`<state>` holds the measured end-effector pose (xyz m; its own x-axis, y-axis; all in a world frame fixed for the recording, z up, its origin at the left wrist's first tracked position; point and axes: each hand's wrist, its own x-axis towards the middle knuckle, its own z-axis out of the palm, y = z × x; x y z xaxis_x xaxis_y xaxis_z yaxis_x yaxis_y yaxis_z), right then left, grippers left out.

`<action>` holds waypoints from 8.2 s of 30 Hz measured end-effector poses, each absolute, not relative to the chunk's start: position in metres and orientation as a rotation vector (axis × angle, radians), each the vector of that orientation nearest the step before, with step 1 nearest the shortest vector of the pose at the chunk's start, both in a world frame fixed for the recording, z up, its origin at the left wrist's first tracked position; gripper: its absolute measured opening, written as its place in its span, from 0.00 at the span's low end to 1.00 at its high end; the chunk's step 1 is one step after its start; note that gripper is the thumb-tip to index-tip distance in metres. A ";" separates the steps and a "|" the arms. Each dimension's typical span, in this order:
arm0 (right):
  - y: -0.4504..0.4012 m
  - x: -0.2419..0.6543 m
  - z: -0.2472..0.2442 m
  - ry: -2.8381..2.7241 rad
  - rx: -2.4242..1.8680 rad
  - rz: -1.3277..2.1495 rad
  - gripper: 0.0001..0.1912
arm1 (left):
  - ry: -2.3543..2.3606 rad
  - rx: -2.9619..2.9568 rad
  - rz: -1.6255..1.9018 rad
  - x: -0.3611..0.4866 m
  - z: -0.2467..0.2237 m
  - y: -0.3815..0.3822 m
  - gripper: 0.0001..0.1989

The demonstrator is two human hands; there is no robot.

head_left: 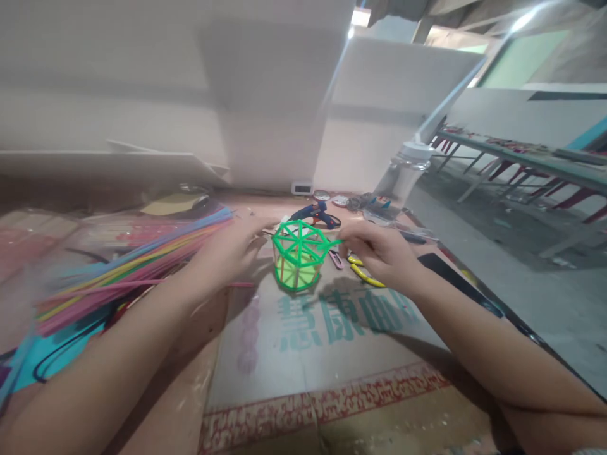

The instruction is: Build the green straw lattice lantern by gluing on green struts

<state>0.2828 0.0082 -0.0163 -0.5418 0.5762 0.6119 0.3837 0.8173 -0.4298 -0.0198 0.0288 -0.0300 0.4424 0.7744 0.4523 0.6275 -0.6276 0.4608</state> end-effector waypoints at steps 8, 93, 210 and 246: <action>0.001 0.277 -0.020 -2.251 -0.677 0.101 0.10 | 0.978 2.871 0.997 -0.005 -0.013 -0.003 0.10; -0.014 0.271 -0.035 -2.420 -0.712 -0.018 0.09 | 0.921 2.847 0.918 0.002 -0.018 -0.006 0.05; -0.029 0.253 -0.007 -2.229 -0.761 -0.317 0.04 | 0.889 2.754 1.255 0.030 -0.013 -0.042 0.13; 0.040 0.332 -0.044 -2.625 -1.794 0.242 0.35 | 1.114 1.924 1.304 0.005 0.012 -0.037 0.08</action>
